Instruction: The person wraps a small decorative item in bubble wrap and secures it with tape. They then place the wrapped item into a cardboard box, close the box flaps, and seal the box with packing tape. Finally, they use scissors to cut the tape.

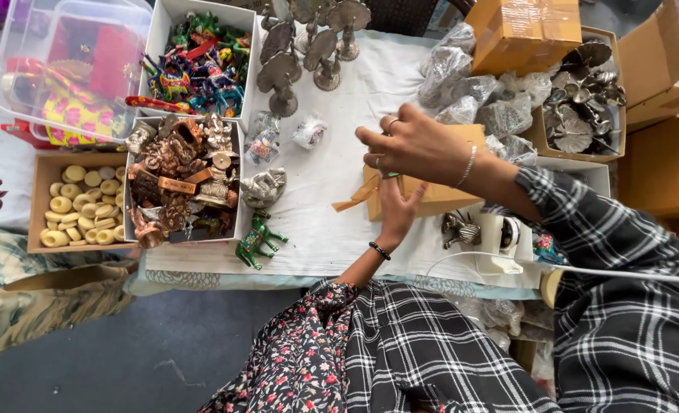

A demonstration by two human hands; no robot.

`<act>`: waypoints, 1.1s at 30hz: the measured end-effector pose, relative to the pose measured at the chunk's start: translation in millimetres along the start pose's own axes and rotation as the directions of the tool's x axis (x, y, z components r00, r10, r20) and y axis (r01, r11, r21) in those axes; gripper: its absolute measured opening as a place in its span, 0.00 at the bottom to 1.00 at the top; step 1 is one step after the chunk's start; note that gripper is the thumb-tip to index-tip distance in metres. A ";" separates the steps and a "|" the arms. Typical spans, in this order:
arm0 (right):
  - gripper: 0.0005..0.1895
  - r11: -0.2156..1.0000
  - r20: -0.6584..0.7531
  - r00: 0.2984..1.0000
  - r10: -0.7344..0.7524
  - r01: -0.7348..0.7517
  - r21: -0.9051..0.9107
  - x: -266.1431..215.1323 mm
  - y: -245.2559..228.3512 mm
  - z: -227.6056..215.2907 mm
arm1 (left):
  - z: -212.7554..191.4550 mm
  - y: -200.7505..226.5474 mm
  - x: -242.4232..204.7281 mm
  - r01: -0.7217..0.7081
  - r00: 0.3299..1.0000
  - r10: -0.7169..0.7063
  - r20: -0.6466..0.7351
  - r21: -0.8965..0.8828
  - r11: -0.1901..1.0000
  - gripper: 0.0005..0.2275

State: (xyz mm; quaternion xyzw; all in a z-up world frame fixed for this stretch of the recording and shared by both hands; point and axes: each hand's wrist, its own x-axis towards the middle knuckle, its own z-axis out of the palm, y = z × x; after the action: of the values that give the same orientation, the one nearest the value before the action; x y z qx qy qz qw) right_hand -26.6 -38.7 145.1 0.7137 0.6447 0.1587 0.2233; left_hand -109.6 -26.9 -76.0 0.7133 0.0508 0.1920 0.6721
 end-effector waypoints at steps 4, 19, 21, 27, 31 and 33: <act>0.15 0.989 -0.005 0.998 -0.067 0.066 -0.130 13.4 -12.0 13.7 | 10.7 -77.5 12.2 0.119 0.993 -0.120 -0.011 -0.076 0.990 0.25; 0.60 0.695 0.195 0.893 0.406 -0.440 0.569 -94.2 -84.5 139.2 | -44.8 -22.1 47.7 -0.091 0.979 -0.064 -0.195 -0.692 0.717 0.32; 0.59 0.687 0.106 0.883 0.458 -0.427 0.587 -96.2 -92.3 145.9 | -50.5 -16.0 46.0 -0.028 0.990 -0.083 -0.112 -0.741 0.671 0.33; 0.61 0.667 0.109 0.879 0.464 -0.428 0.610 -91.5 -93.5 138.9 | -55.9 4.3 46.8 -0.106 0.989 0.146 0.015 -0.620 0.778 0.38; 0.60 0.683 0.097 0.885 0.455 -0.417 0.600 -91.4 -95.6 145.5 | -50.0 20.0 48.1 -0.117 0.984 0.162 0.070 -0.428 0.896 0.43; 0.61 0.682 0.108 0.883 0.458 -0.426 0.594 -91.3 -95.8 145.1 | -45.6 18.3 48.1 -0.199 0.977 0.197 0.086 0.015 0.980 0.44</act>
State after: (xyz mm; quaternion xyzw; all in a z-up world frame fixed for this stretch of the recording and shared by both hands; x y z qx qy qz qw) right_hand -44.1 -139.1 -22.8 0.8767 0.4749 0.0125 -0.0759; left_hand -84.4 30.2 -47.2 0.7300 -0.0466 0.2270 0.6429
